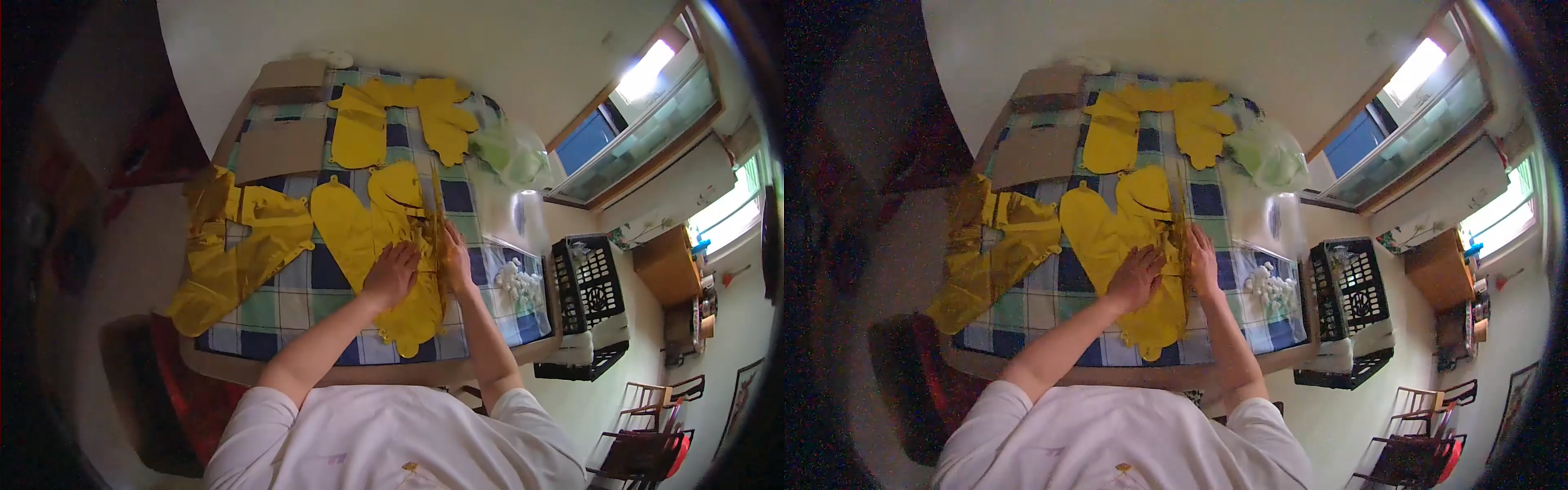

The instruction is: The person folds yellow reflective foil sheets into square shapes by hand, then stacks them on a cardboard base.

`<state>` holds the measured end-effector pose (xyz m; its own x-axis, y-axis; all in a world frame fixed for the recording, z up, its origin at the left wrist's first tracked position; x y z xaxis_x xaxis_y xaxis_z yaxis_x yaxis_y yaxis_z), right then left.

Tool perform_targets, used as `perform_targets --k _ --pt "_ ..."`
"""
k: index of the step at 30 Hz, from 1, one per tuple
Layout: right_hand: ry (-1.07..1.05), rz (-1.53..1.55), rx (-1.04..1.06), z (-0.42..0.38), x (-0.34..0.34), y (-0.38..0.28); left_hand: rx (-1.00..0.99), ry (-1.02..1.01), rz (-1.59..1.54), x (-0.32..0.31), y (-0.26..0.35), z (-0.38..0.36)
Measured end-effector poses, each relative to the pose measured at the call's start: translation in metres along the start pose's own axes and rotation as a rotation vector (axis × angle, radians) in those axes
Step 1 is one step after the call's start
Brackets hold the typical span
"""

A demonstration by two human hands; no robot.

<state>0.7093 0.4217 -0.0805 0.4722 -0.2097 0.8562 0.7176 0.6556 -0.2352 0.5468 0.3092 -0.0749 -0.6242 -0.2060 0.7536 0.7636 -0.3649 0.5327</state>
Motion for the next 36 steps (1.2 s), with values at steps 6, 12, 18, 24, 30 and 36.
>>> perform_targets --k 6,12,18,24,30,36 --pt "-0.166 0.340 -0.218 0.018 0.036 -0.049 -0.005 -0.014 -0.085 0.010 0.001 0.003" --pt "-0.182 0.114 -0.129 0.010 0.017 -0.048 -0.013 0.024 -0.051 0.006 0.002 0.003" --pt "-0.272 0.617 -0.091 0.016 0.034 -0.076 -0.049 -0.006 0.029 0.008 0.001 0.001" --pt "-0.206 0.262 -0.049 0.038 0.015 -0.025 -0.034 -0.015 -0.023 0.007 0.001 0.005" --pt "-0.158 0.114 0.147 0.025 0.000 -0.029 -0.044 0.048 0.011 0.006 0.002 0.004" --pt "-0.195 0.047 0.141 0.021 -0.003 -0.028 -0.023 0.015 0.018 0.008 0.003 0.004"
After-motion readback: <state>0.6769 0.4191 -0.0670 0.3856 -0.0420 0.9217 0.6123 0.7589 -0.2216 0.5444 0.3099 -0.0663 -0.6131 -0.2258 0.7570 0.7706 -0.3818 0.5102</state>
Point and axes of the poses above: each hand's wrist, its own z-axis towards the middle knuckle, its own x-axis out of the back of the hand, y = z × x, the point moved 1 cm from there along z, towards the middle knuckle, and after that the axes turned 11 degrees about -z, right-handed, at the moved point
